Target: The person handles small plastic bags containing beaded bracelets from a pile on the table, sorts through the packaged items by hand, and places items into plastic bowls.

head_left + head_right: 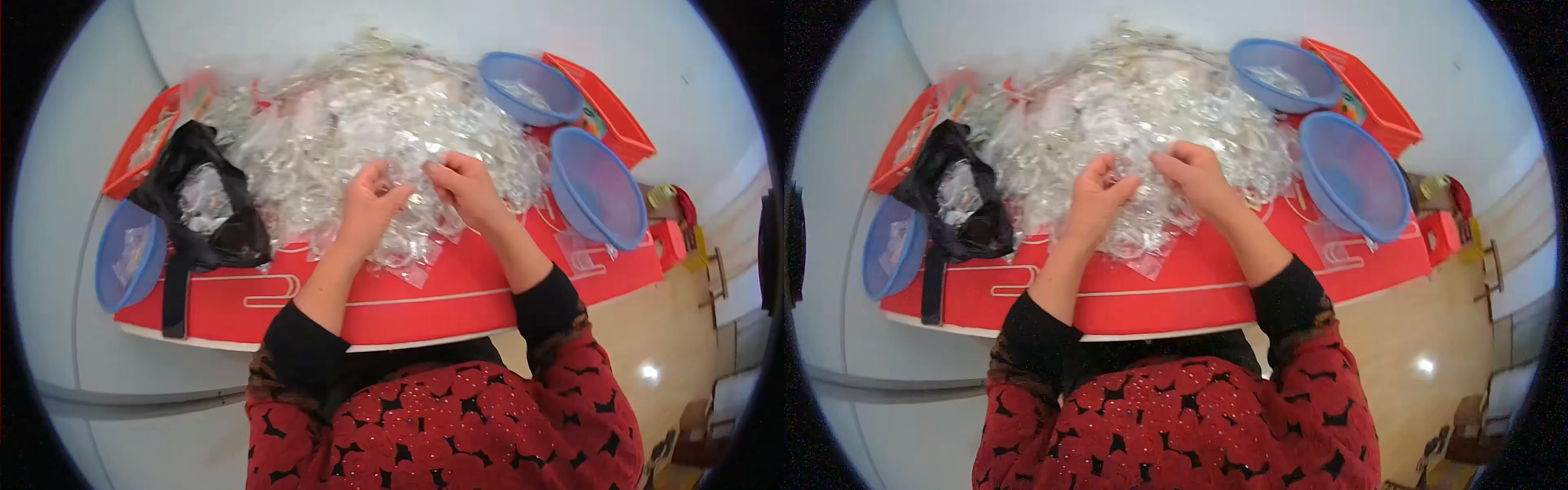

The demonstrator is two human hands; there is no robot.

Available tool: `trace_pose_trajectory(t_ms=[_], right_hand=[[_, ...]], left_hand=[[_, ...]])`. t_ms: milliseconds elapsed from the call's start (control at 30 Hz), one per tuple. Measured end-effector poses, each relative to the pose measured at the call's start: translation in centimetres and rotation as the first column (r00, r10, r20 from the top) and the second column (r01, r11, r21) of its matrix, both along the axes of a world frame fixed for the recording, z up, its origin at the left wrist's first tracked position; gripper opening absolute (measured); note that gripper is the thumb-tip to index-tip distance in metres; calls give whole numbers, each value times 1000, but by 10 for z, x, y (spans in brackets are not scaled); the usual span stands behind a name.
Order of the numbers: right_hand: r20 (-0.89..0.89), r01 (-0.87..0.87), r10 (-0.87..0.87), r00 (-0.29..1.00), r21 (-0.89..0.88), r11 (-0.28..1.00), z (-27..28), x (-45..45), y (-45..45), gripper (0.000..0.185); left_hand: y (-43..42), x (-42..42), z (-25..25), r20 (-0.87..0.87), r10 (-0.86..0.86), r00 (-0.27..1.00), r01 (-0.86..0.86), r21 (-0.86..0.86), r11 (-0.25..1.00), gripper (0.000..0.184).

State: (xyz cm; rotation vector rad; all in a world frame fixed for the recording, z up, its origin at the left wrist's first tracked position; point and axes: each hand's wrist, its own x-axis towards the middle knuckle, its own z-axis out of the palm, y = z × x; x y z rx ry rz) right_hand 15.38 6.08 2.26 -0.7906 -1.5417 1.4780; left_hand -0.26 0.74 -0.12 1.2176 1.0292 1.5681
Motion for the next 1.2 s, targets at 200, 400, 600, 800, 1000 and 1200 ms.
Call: trace_pose_trajectory(t_ms=[200,400,600,800,1000,1200], right_hand=[[-41,67,-66,997,12,998,-5,-11,-9,19],[-130,-39,30,991,-63,997,-32,-13,9,13],[-222,-123,89,971,-145,982,-36,-23,18,12],[-239,-167,124,963,-168,972,-37,-19,19,10],[-320,-193,122,940,-200,961,-39,-8,17,8],[-292,-221,161,943,-185,958,-44,3,17,11]], left_hand=[[-1,-3,3,-40,65,997,-67,-36,997,33],[4,-12,-6,-19,26,999,-27,-38,999,15],[3,-16,-5,-14,84,996,-85,-69,994,13],[5,-17,-10,-15,69,997,-70,-89,994,13],[4,-13,-9,-79,75,994,-81,-76,994,13],[4,-15,-11,-230,141,963,-126,77,989,12]])
